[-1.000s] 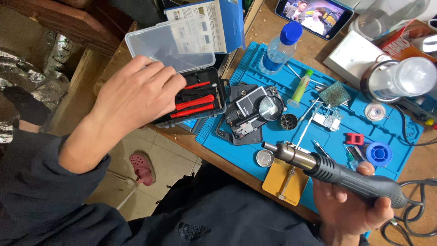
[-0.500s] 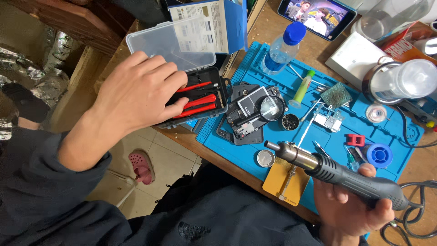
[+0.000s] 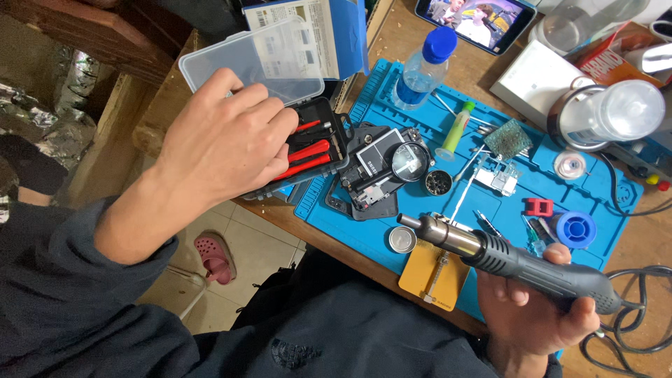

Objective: The person organizes tools on a workbench, opening a plastic case to reveal screwdrivers. They then use a heat gun to apply heat to a small electronic component held in a clamp, while manipulating the component with tweezers.

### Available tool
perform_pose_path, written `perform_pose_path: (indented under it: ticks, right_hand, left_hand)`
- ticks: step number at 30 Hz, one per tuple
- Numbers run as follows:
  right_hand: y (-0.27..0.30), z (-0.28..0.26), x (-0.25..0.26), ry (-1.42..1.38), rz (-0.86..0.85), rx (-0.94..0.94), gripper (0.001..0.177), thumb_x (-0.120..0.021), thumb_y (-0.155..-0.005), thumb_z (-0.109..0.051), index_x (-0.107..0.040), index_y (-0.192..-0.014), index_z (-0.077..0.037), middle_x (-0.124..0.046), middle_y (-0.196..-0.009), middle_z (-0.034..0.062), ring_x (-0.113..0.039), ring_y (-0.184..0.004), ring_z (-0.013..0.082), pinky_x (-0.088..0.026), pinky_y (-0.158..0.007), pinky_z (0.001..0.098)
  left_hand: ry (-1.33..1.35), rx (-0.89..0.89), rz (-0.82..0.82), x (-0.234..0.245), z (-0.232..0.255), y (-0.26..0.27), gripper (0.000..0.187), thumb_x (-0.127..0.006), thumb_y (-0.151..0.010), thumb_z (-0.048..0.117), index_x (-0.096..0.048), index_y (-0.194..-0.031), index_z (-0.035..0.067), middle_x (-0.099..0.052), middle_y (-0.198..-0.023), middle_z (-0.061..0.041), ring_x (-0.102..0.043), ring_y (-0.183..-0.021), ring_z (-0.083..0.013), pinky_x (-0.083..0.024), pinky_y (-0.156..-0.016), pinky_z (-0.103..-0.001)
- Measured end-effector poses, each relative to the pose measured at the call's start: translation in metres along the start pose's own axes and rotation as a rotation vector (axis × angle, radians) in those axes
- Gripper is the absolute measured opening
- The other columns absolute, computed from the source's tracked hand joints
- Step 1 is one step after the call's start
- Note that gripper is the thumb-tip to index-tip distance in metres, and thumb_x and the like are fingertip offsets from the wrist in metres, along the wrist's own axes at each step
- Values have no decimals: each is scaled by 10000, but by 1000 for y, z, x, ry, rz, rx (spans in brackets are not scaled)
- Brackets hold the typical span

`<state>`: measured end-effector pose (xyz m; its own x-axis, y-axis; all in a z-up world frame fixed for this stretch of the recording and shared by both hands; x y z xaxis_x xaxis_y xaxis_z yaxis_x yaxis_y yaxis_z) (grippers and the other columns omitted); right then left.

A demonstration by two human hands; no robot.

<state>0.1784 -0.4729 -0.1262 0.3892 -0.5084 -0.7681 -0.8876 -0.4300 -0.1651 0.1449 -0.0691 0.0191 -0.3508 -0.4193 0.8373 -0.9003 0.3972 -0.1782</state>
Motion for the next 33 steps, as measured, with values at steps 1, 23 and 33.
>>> perform_pose_path:
  ticks: [1, 23, 33]
  right_hand:
    - [1, 0, 0, -1, 3, 2, 515, -722, -1222, -577, -706, -1594, -222, -667, -880, -22, -580, -814, 196, -431, -1100, 455]
    - [-6, -2, -14, -31, 23, 4, 492, -744, -1207, -527, -697, -1533, -162, -694, -866, 37, -616, -844, 210, -476, -960, 380]
    - [-5, -3, -16, -41, 46, -3, 477, -768, -1196, -519, -697, -1502, -160, -677, -854, 32, -607, -814, 217, -466, -950, 406]
  left_hand:
    - [0, -4, 0, 2, -2, 0, 230, -808, -986, 377, -655, -856, 266, -722, -847, 76, -684, -869, -192, -453, -859, -383]
    - [56, 12, -154, -11, 13, -58, 205, -800, -994, 479, -772, -918, 290, -804, -881, 56, -815, -874, -234, -478, -800, -416]
    - [188, 92, -95, -11, 9, -53, 124, -704, -943, 308, -706, -874, 204, -779, -817, 23, -771, -830, -275, -448, -808, -446]
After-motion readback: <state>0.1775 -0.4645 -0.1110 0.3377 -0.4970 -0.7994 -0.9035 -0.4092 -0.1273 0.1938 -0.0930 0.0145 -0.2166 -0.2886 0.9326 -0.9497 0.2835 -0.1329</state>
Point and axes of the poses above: each hand's wrist, its own y-axis away from the middle knuckle, its own x-axis out of the back of the hand, z = x × y, the point moved 9 cm from there along -y, towards the middle knuckle
